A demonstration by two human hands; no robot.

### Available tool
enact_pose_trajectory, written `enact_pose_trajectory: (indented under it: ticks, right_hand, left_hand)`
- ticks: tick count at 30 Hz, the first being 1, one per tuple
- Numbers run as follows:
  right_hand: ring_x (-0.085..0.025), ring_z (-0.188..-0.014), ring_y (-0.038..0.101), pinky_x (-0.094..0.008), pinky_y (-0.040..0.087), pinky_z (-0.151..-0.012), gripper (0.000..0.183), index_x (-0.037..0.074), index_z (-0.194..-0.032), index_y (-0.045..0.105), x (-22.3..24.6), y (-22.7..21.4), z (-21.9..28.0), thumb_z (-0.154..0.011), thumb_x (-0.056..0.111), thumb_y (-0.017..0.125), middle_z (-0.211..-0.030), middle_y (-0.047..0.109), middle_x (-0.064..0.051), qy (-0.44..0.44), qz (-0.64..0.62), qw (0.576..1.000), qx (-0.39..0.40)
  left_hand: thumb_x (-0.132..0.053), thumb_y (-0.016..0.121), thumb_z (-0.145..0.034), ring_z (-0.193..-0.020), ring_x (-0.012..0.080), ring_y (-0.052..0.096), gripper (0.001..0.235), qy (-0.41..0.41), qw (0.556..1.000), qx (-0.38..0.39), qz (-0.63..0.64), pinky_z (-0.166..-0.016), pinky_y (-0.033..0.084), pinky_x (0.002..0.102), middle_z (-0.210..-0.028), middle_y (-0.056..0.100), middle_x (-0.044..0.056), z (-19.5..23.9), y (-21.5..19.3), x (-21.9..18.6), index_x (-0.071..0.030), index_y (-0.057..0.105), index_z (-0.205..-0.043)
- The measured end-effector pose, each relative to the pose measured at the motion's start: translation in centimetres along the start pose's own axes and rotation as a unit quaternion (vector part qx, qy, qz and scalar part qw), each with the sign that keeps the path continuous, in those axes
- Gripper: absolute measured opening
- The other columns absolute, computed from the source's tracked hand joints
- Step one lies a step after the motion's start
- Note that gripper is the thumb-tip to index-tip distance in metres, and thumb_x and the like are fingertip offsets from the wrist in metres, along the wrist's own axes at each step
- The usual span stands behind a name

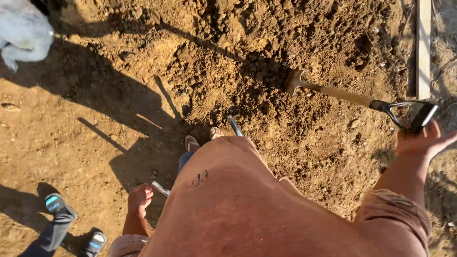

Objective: Digging a hole in the ground and moving dirt into a wheelbarrow using a shovel.

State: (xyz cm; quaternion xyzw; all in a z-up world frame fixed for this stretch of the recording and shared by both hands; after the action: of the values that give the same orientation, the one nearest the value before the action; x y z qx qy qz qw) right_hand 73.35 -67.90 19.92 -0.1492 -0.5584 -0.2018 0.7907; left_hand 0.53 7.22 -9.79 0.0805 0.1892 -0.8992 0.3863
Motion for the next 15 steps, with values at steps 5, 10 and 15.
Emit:
enact_pose_trajectory:
  ticks: [5,10,15]
  right_hand:
    - [-0.013,-0.083,0.065,-0.043,0.050,-0.074,0.072,0.016,-0.132,0.060,3.8,8.0,4.2,-0.095,0.075,0.047,-0.093,0.070,0.004,-0.042,0.289,0.955,-0.059]
    - [-0.007,-0.070,0.069,-0.026,0.061,-0.071,0.024,0.007,-0.100,0.068,1.3,13.8,8.6,-0.097,0.029,0.078,-0.086,0.071,-0.001,-0.024,0.313,0.944,0.104]
    - [-0.008,-0.076,0.057,-0.029,0.050,-0.065,0.020,0.005,-0.106,0.071,-2.1,18.5,14.1,-0.101,0.024,0.075,-0.093,0.069,0.000,-0.108,0.409,0.893,0.154]
  left_hand:
    - [-0.035,0.054,-0.101,-0.096,0.0177,0.068,0.036,0.013,1.000,0.011,-0.021,-0.084,0.052,0.036,-0.109,0.070,0.002,3.2,1.1,-6.0,-0.012,0.060,-0.129]
    - [-0.028,0.056,-0.102,-0.089,0.0155,0.065,0.033,0.108,0.994,0.014,0.011,-0.076,0.047,0.033,-0.104,0.071,0.005,2.6,2.2,-9.5,-0.010,0.062,-0.129]
    - [-0.029,0.056,-0.102,-0.080,0.0112,0.065,0.029,0.107,0.994,0.000,-0.011,-0.067,0.049,0.027,-0.096,0.071,0.003,4.0,3.5,-9.8,-0.010,0.065,-0.121]
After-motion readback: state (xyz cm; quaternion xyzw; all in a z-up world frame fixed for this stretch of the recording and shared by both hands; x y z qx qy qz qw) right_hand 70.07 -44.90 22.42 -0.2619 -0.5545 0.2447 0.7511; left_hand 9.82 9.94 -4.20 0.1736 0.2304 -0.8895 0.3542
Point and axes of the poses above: each hand's wrist, its own z-axis away from the middle knuckle, its own y-axis out of the palm, x = y × z, the point moved 5 cm from there along -z, towards the middle knuckle
